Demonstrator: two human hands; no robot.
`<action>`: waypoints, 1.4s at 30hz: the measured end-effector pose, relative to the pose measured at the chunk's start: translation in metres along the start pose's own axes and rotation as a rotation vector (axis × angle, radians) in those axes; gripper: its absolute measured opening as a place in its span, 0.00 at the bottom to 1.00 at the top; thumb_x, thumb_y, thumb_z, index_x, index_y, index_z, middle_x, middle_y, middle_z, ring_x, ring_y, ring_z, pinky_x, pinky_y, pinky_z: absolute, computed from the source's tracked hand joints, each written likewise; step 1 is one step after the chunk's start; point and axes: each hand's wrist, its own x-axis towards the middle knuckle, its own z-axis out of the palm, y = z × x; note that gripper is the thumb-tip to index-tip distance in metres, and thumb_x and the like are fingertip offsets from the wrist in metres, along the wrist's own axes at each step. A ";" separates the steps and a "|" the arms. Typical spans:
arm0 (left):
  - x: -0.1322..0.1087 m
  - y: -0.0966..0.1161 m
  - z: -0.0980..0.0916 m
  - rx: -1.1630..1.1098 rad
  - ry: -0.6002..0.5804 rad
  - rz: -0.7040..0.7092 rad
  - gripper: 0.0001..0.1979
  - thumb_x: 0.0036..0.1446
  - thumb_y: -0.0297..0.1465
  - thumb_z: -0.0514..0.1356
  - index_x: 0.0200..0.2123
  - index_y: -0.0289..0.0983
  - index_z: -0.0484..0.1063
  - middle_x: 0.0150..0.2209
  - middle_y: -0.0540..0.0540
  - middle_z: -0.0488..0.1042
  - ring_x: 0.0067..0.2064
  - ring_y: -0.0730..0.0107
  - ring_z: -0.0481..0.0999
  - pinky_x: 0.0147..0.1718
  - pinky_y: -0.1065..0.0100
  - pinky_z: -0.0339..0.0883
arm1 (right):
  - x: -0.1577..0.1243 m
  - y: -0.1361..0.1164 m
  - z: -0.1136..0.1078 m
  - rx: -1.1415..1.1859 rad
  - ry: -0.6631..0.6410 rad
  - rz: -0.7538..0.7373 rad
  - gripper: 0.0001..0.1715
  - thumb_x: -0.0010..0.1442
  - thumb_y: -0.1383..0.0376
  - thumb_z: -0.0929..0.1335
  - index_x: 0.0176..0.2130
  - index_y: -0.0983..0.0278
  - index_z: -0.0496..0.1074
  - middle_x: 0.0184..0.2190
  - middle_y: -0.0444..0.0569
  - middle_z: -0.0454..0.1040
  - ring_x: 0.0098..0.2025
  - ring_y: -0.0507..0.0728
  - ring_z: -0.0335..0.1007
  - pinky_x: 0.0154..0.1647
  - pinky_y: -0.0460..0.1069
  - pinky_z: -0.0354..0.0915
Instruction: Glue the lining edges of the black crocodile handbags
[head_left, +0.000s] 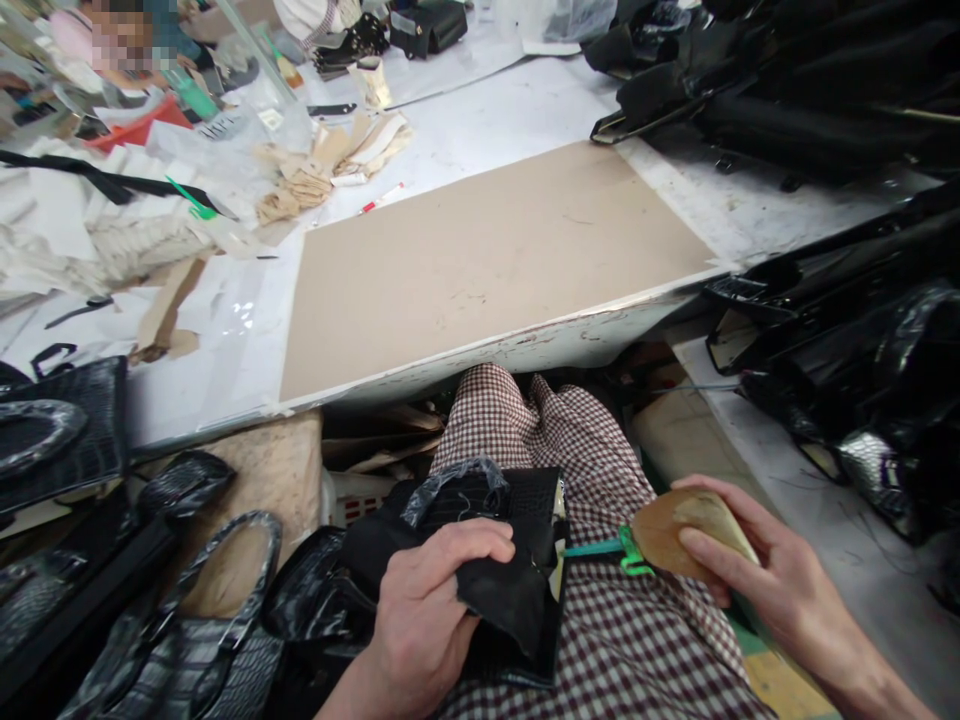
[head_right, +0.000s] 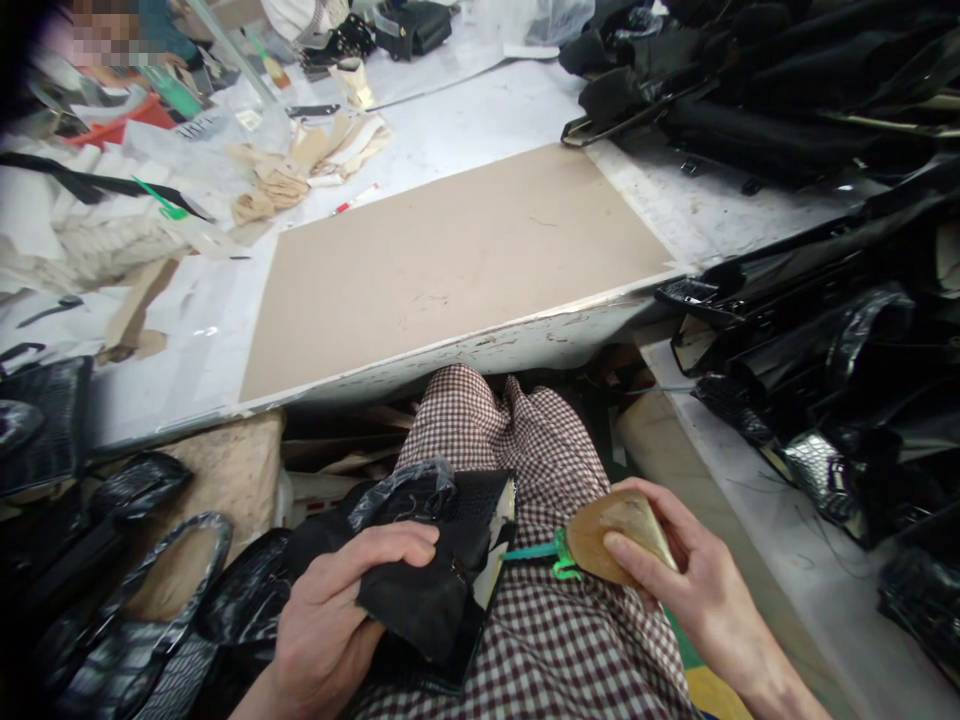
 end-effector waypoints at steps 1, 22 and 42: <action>0.000 0.000 0.000 -0.003 -0.002 -0.001 0.14 0.60 0.15 0.54 0.44 0.34 0.72 0.42 0.42 0.78 0.49 0.69 0.78 0.50 0.73 0.72 | 0.000 -0.001 0.001 -0.002 0.001 -0.005 0.26 0.54 0.50 0.74 0.49 0.60 0.73 0.39 0.47 0.80 0.39 0.62 0.79 0.37 0.46 0.75; 0.002 0.001 0.001 -0.013 0.004 0.016 0.14 0.58 0.14 0.54 0.43 0.33 0.72 0.42 0.42 0.78 0.50 0.71 0.77 0.50 0.77 0.69 | -0.010 -0.023 0.011 -0.026 0.049 -0.012 0.26 0.51 0.50 0.74 0.46 0.61 0.74 0.38 0.48 0.81 0.36 0.62 0.79 0.32 0.47 0.76; 0.004 0.005 -0.001 0.015 -0.005 -0.006 0.13 0.60 0.15 0.54 0.43 0.33 0.72 0.41 0.43 0.79 0.48 0.72 0.78 0.51 0.77 0.70 | -0.007 -0.017 0.012 0.085 0.052 0.120 0.27 0.53 0.50 0.73 0.48 0.61 0.73 0.40 0.49 0.79 0.36 0.62 0.76 0.25 0.46 0.71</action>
